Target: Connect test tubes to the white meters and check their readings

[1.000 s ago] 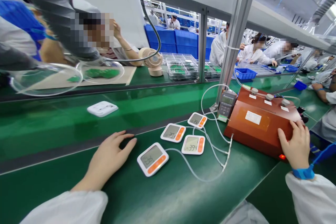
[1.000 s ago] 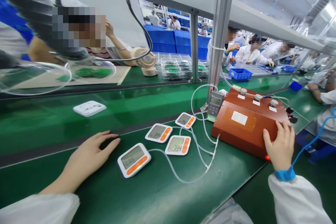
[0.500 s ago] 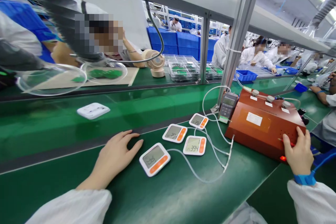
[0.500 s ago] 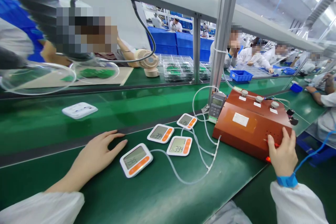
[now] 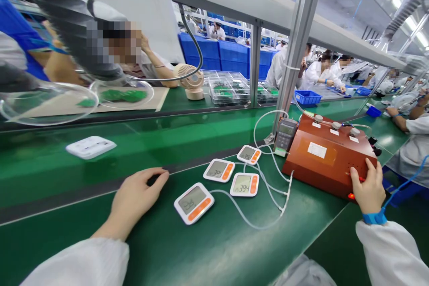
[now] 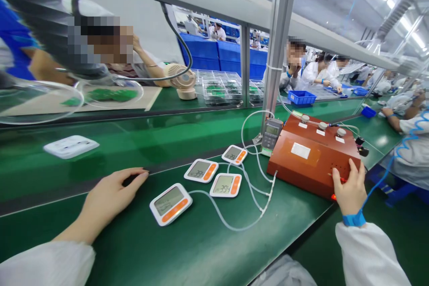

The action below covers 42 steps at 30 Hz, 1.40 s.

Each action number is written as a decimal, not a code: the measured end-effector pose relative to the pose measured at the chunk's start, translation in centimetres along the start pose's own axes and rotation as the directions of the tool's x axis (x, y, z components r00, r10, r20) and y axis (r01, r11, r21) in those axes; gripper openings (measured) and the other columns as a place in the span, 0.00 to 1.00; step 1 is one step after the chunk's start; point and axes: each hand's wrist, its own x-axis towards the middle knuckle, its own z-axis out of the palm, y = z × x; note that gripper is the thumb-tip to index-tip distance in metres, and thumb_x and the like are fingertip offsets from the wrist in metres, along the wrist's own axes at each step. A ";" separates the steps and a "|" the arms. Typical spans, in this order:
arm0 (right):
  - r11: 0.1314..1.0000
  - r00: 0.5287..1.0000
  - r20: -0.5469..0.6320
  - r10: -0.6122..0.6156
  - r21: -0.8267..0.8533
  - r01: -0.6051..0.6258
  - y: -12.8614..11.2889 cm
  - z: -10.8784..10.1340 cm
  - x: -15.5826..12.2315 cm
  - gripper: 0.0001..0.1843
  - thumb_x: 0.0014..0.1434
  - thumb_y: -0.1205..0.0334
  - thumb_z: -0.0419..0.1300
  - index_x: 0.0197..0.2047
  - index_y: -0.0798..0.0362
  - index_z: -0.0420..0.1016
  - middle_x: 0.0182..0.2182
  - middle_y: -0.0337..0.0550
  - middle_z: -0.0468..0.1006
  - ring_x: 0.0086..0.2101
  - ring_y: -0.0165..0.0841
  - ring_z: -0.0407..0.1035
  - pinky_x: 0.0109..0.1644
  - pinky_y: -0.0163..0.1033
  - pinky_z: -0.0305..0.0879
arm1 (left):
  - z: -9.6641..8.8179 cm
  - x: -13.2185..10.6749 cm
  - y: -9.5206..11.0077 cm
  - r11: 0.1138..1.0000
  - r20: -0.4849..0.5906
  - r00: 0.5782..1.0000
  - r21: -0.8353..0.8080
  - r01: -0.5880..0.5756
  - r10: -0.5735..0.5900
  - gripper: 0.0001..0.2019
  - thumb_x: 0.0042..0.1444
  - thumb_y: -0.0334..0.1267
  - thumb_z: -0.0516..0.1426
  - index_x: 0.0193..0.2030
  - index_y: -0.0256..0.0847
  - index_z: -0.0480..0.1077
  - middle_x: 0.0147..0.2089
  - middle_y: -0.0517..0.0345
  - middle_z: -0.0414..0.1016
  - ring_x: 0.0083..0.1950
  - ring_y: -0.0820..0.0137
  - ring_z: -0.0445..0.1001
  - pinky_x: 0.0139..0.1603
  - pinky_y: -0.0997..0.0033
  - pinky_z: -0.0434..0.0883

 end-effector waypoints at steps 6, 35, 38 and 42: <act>0.999 0.999 0.000 0.039 0.016 -0.039 -0.3 -0.1 0.0 0.40 0.61 0.34 0.50 0.65 0.54 0.67 0.66 0.55 0.59 0.55 0.56 0.67 0.49 0.56 0.70 | -0.2 -0.1 -0.1 1.000 0.044 0.999 -0.010 -0.004 0.005 0.27 0.55 0.54 0.46 0.44 0.36 0.76 0.56 0.45 0.76 0.52 0.54 0.74 0.52 0.58 0.72; 0.994 0.997 0.010 0.073 0.084 -0.074 -0.3 -0.3 0.3 0.40 0.57 0.33 0.53 0.63 0.52 0.68 0.65 0.57 0.60 0.59 0.54 0.62 0.57 0.57 0.64 | 2.3 0.1 -0.9 0.957 0.091 0.967 0.150 -0.249 0.237 0.36 0.53 0.59 0.42 0.54 0.35 0.73 0.61 0.42 0.71 0.63 0.51 0.67 0.63 0.50 0.66; 0.999 0.999 -0.016 0.043 0.032 -0.042 -0.4 -0.2 0.1 0.38 0.60 0.36 0.52 0.63 0.53 0.68 0.65 0.57 0.61 0.57 0.54 0.65 0.54 0.56 0.67 | 2.4 0.1 -1.1 0.953 0.089 0.964 0.153 -0.261 0.250 0.35 0.53 0.59 0.42 0.54 0.35 0.73 0.61 0.42 0.71 0.63 0.51 0.67 0.63 0.50 0.66; 1.000 0.999 -0.038 0.020 0.000 -0.020 -0.3 -0.2 -0.1 0.35 0.63 0.39 0.51 0.63 0.55 0.69 0.64 0.58 0.61 0.56 0.54 0.66 0.53 0.55 0.68 | 2.3 0.0 -1.0 0.954 0.090 0.964 0.147 -0.260 0.249 0.36 0.53 0.59 0.42 0.54 0.34 0.73 0.61 0.41 0.70 0.63 0.51 0.66 0.63 0.49 0.65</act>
